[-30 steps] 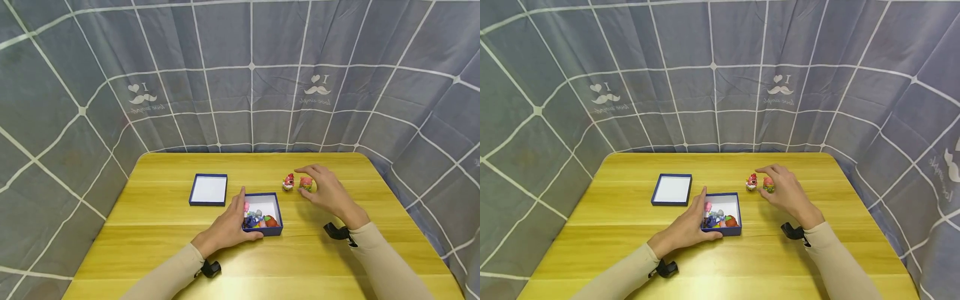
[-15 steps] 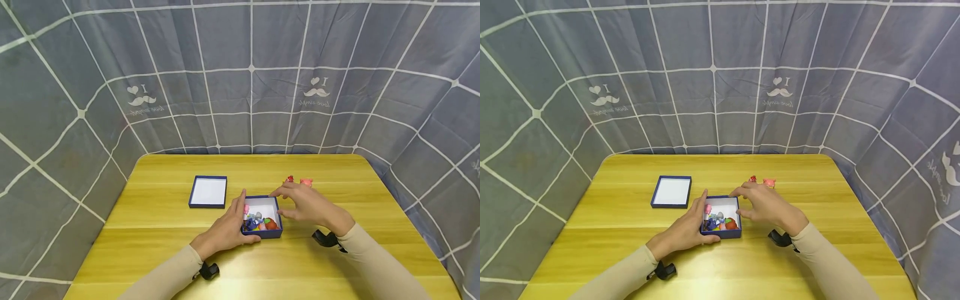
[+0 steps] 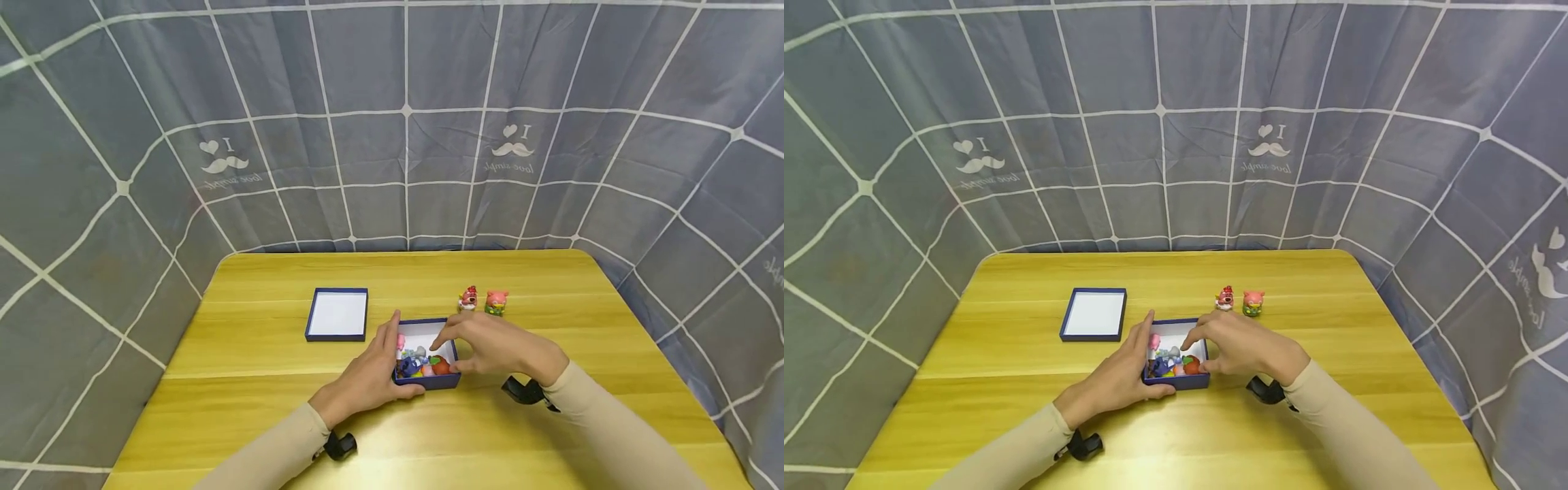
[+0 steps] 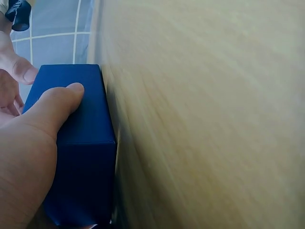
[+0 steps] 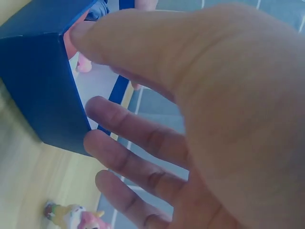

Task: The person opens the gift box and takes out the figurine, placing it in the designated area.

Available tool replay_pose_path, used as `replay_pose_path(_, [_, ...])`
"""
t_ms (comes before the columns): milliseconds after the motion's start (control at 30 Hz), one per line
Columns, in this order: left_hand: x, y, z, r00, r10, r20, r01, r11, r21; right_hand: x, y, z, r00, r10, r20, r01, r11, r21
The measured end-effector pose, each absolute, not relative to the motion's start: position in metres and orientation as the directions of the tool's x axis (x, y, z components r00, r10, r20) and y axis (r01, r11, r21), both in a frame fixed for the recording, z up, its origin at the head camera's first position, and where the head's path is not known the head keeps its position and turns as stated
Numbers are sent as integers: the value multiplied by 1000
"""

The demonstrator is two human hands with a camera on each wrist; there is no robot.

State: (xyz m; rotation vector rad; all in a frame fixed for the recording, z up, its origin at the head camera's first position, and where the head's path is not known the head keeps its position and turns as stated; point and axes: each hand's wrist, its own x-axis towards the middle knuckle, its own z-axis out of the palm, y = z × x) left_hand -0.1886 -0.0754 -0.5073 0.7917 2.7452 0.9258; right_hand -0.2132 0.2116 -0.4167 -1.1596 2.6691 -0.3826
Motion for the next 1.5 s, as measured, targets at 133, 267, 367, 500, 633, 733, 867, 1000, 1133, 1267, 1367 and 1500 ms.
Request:
replay_pose_path(133, [-189, -77, -507, -854, 518, 33, 436, 681, 589, -218, 207, -416, -614, -785, -86, -733, 607, -307])
replay_pose_path(267, [-188, -77, -504, -857, 515, 31, 434, 686, 584, -223, 202, -415, -579, -809, -99, -747, 576, -332])
replay_pose_path(367, [-187, -77, -503, -855, 517, 29, 433, 684, 587, -225, 199, -415, -562, -819, -117, -749, 563, -349])
replay_pose_path(500, [-185, -78, -504, -854, 520, 31, 437, 682, 586, -226, 194, -417, -543, -829, -130, -760, 552, -342])
replay_pose_path(633, [-184, -76, -502, -848, 529, 30, 447, 683, 578, -226, 191, -419, -521, -845, -122, -780, 529, -334])
replay_pose_path(733, [-184, -76, -502, -847, 531, 25, 447, 685, 576, -227, 190, -421, -516, -848, -118, -786, 524, -329])
replay_pose_path(867, [-185, -76, -502, -849, 528, 13, 437, 689, 578, -228, 189, -423, -524, -843, -122, -781, 533, -325])
replay_pose_path(1000, [-184, -78, -502, -853, 521, 14, 430, 689, 583, -229, 187, -424, -526, -844, -110, -782, 530, -328])
replay_pose_path(1133, [-184, -79, -504, -856, 516, 19, 427, 687, 588, -232, 186, -427, -532, -843, -84, -790, 529, -309])
replay_pose_path(1267, [-184, -79, -504, -857, 515, 20, 426, 685, 592, -234, 185, -430, -541, -839, -59, -800, 535, -272])
replay_pose_path(1367, [-185, -79, -504, -855, 518, 18, 427, 684, 591, -237, 185, -434, -547, -836, -47, -797, 537, -275])
replay_pose_path(1500, [-185, -78, -504, -854, 520, 13, 427, 687, 587, -239, 185, -438, -552, -833, -43, -784, 535, -314])
